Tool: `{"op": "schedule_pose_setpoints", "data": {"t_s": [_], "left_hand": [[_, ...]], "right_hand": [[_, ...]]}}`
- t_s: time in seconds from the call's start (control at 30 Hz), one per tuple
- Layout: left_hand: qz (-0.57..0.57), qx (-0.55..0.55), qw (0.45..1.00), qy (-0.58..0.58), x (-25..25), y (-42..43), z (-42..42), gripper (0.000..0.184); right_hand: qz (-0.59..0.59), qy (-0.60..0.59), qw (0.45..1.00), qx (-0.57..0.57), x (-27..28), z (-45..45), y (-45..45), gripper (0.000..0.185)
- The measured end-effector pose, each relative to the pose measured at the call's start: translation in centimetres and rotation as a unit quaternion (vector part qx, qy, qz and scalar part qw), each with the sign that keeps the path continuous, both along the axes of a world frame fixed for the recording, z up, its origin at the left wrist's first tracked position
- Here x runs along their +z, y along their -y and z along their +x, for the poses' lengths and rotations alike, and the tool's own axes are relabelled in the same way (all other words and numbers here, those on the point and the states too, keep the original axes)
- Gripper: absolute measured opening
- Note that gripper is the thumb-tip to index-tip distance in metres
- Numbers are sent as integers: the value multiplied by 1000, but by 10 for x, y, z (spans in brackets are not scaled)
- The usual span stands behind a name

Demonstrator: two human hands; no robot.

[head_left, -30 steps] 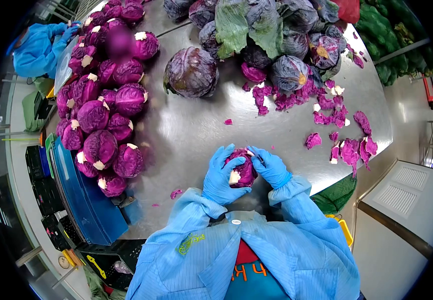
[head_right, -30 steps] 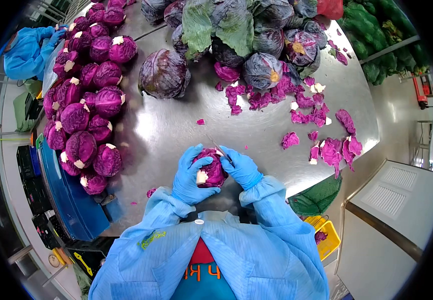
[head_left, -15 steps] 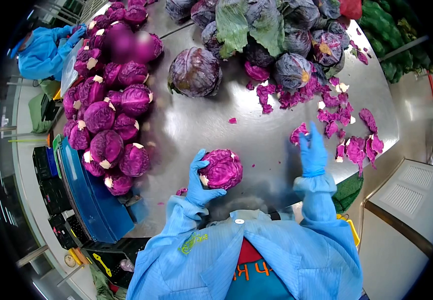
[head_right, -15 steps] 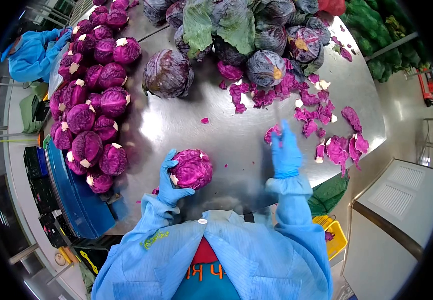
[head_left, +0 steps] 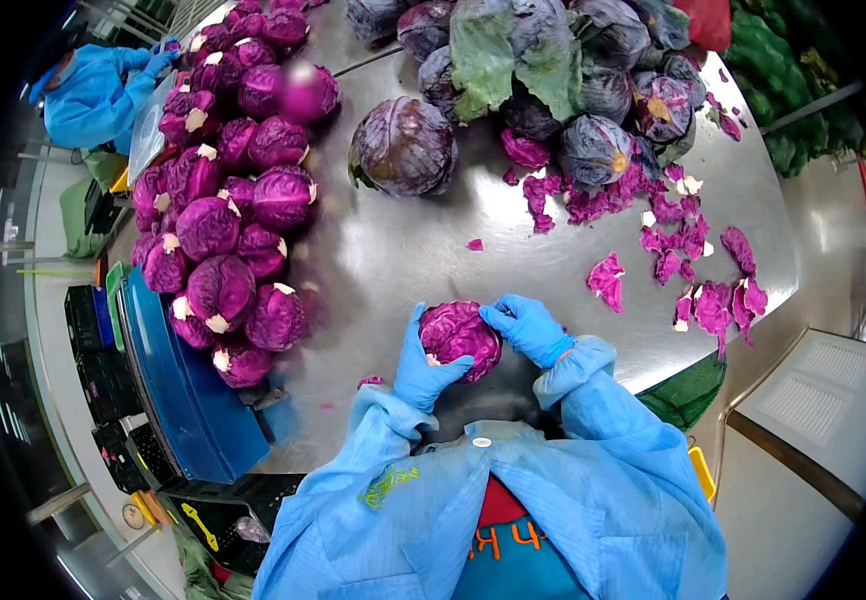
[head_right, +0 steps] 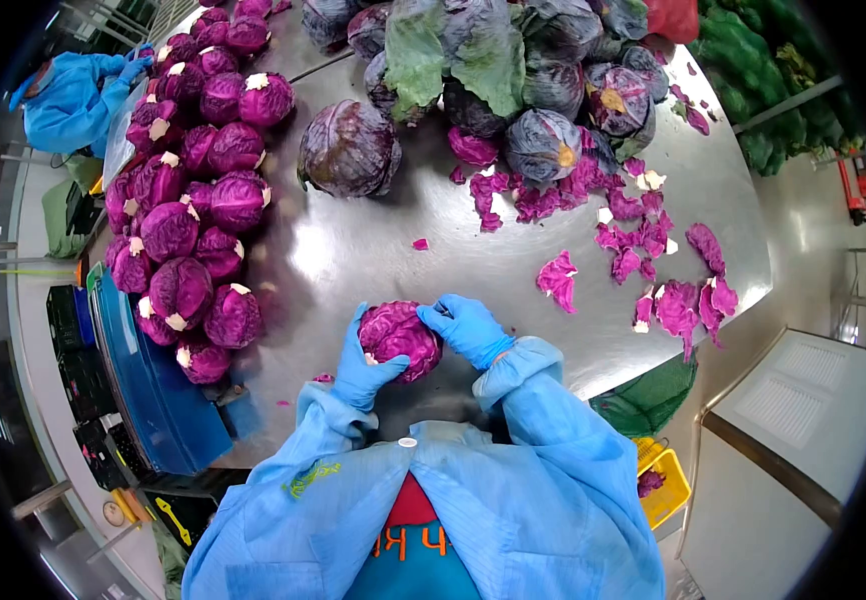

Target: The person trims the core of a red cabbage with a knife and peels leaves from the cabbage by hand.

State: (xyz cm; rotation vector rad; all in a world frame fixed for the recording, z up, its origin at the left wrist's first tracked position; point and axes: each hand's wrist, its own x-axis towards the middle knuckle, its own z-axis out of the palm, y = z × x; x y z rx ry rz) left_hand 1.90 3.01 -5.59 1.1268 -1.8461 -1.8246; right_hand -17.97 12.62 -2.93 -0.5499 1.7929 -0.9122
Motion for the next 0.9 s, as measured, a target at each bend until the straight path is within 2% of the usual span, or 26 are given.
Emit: {"op": "schedule_pose_setpoints", "data": {"t_s": [0.07,0.2,0.27,0.4,0.47,0.5,0.53,0.6,0.63,0.67,0.7,0.73,0.83,0.87,0.9], "left_hand": [[44,-23,999,7,18,7,-8,119],[1,-37,999,-15,9,3,-6,115],[14,-41,999,-33,8,3,-5,114],[-34,-56,997,-35,15,2,-4,111],[-22,-43,997,-63,17,1,-3,108],[36,-12,995,-87,10,2,3,107],[94,18,989,-113,-4,6,14,105],[200,64,964,-162,-22,16,33,99],[273,92,941,-179,-11,16,35,90],[323,112,919,-195,-12,14,40,86],[368,129,895,-214,-14,15,41,81],[380,135,888,-219,-11,15,37,79],[406,143,875,-219,-3,5,21,74],[406,138,879,-209,-2,3,15,73],[405,133,882,-200,-1,1,10,73]], "right_hand": [[-14,-34,999,12,-6,1,-3,45],[-17,-126,992,24,-25,8,-14,41],[-24,-121,992,-2,-20,12,-19,38],[-44,-131,990,-39,-14,19,-24,32],[-5,-114,989,-93,-23,16,-34,30],[13,-106,987,-121,-34,13,-43,29],[1,-154,978,-142,-76,8,-65,22],[7,-2,966,-259,-77,-9,-97,18],[33,-167,965,-199,-78,-21,-113,21],[64,-241,952,-175,-66,-34,-122,28],[5,-337,919,-203,-70,-43,-131,38],[165,-397,892,-143,-41,-54,-124,42],[-23,-385,900,-202,-26,-60,-111,37],[-110,-328,922,-175,-25,-57,-100,32],[-112,-250,956,-103,8,-47,-77,30]]}}
